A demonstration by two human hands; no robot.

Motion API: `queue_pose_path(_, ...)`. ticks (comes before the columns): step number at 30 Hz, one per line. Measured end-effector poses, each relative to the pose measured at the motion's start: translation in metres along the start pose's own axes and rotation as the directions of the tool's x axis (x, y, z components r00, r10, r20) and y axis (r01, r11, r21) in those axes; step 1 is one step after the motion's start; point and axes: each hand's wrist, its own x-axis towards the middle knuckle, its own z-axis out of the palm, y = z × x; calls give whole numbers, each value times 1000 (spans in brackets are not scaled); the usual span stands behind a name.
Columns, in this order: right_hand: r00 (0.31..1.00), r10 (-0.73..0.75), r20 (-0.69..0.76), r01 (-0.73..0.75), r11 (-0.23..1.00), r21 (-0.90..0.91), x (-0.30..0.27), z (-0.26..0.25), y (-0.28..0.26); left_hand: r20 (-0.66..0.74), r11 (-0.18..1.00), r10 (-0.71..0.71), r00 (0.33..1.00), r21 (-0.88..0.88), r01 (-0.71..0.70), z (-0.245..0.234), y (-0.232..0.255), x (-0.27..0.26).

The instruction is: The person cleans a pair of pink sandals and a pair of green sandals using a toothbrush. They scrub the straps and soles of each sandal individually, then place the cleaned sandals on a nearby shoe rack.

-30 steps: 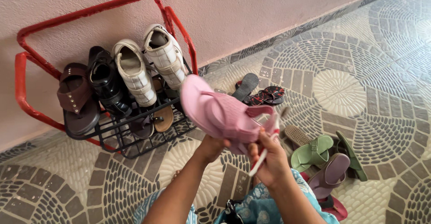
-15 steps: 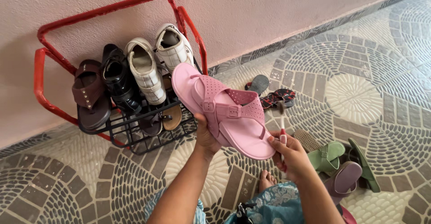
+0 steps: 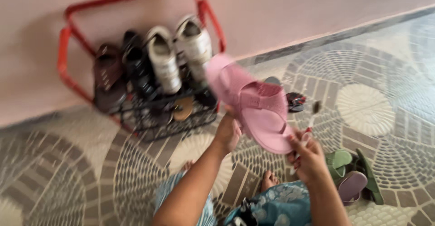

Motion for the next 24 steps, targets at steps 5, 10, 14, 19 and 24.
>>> queue_pose_path(5,969,7,248,10,998,-67,-10,4,11,-381,834,265,886,552,-13,44,2,-62)
queue_pose_path(10,784,85,615,-34,995,-94,-11,8,21,-589,925,180,788,373,67,61,28,-131)
queue_pose_path(14,656,73,751,-60,997,-44,-4,38,20,-643,991,62,764,128,27,18,84,-195)
queue_pose_path(19,738,62,672,-46,998,-41,14,74,22,-756,964,188,627,264,28,-81,168,-256)
queue_pose_path(24,748,104,655,-68,995,-79,25,102,36,-612,859,389,689,510,-33,-208,189,-250)
